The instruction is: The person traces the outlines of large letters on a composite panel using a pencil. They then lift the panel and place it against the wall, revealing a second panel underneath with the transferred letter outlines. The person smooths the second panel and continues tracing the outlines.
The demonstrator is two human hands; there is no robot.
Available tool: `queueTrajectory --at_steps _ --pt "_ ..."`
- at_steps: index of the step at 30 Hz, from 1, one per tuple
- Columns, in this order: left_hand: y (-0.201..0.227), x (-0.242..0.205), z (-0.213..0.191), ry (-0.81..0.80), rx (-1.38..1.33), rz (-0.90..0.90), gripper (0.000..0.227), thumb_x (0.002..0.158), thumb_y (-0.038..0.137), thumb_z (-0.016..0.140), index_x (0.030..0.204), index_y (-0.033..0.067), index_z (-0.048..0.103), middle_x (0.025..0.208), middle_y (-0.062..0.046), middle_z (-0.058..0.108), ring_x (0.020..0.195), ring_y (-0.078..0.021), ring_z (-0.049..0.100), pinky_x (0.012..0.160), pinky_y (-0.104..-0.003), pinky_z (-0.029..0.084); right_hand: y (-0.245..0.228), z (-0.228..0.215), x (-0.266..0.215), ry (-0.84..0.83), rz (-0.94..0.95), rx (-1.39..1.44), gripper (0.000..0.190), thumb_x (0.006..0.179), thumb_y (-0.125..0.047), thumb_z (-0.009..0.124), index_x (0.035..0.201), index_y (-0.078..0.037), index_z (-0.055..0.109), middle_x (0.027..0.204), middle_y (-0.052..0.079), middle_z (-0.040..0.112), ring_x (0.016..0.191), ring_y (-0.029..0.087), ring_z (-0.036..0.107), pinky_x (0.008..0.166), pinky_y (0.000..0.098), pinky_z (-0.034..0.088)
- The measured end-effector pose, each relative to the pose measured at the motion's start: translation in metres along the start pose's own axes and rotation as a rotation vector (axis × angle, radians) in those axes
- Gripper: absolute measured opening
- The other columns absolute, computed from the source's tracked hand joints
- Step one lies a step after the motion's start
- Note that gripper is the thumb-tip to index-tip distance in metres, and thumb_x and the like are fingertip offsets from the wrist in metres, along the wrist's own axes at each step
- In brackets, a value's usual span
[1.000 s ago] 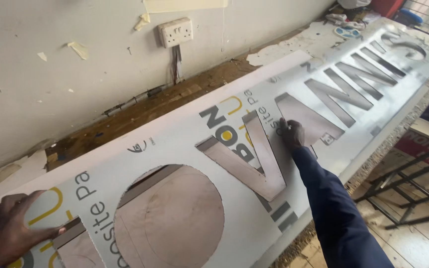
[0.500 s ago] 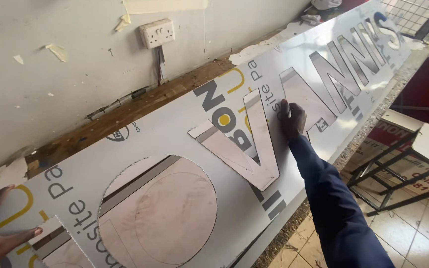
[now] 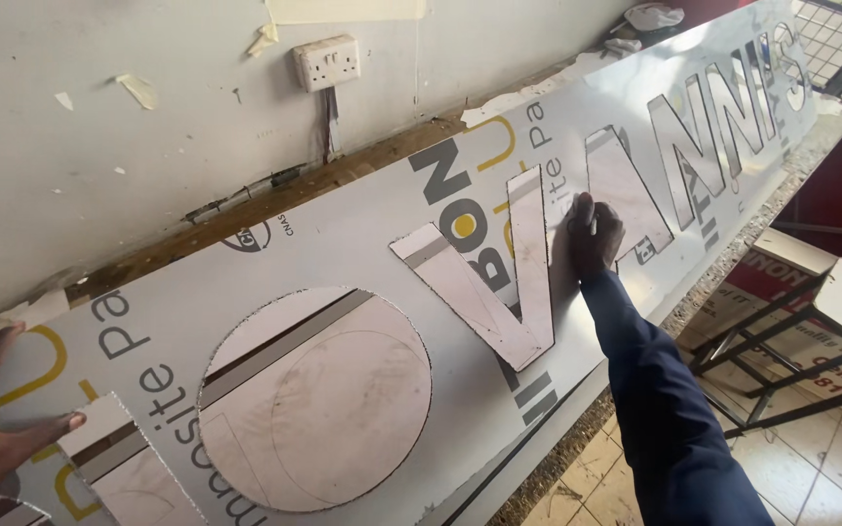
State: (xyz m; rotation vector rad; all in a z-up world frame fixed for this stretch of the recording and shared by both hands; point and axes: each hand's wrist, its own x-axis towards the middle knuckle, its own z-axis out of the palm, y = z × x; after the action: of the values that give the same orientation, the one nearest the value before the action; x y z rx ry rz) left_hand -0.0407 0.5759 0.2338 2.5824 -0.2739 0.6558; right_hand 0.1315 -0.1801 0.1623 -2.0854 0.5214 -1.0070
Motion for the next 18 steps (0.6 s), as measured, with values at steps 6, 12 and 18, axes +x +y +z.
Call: queueTrajectory --at_steps 6,12,18 --pt "-0.009 0.035 0.001 0.014 0.100 0.018 0.052 0.087 0.034 0.078 0.120 -0.0061 0.072 0.114 -0.022 0.071 0.112 -0.0359 0.065 0.104 -0.043 0.048 0.006 0.005 0.000 0.027 -0.032 0.005 0.051 0.101 -0.045 0.052 0.075 -0.004 0.063 0.070 0.026 0.058 0.067 0.041 0.054 0.063 0.0518 0.035" --pt "0.128 0.101 0.009 -0.091 0.473 0.023 0.059 0.098 0.070 0.053 0.088 0.0127 0.063 0.094 -0.015 0.074 0.098 -0.0440 0.070 0.072 -0.054 0.051 -0.011 -0.001 -0.003 0.046 0.004 0.130 0.052 0.101 -0.045 0.051 0.069 -0.005 0.051 0.060 0.013 0.046 0.066 0.022 0.046 0.063 0.0451 0.034" --pt "0.118 0.110 0.017 0.071 0.494 0.076 0.063 0.106 0.072 0.057 0.080 0.0152 0.058 0.083 -0.010 0.068 0.089 -0.0400 0.070 0.067 -0.051 0.044 -0.014 -0.012 0.010 0.132 -0.050 0.144 0.052 0.102 -0.041 0.058 0.067 -0.002 0.053 0.060 0.016 0.043 0.067 0.022 0.044 0.062 0.0469 0.034"
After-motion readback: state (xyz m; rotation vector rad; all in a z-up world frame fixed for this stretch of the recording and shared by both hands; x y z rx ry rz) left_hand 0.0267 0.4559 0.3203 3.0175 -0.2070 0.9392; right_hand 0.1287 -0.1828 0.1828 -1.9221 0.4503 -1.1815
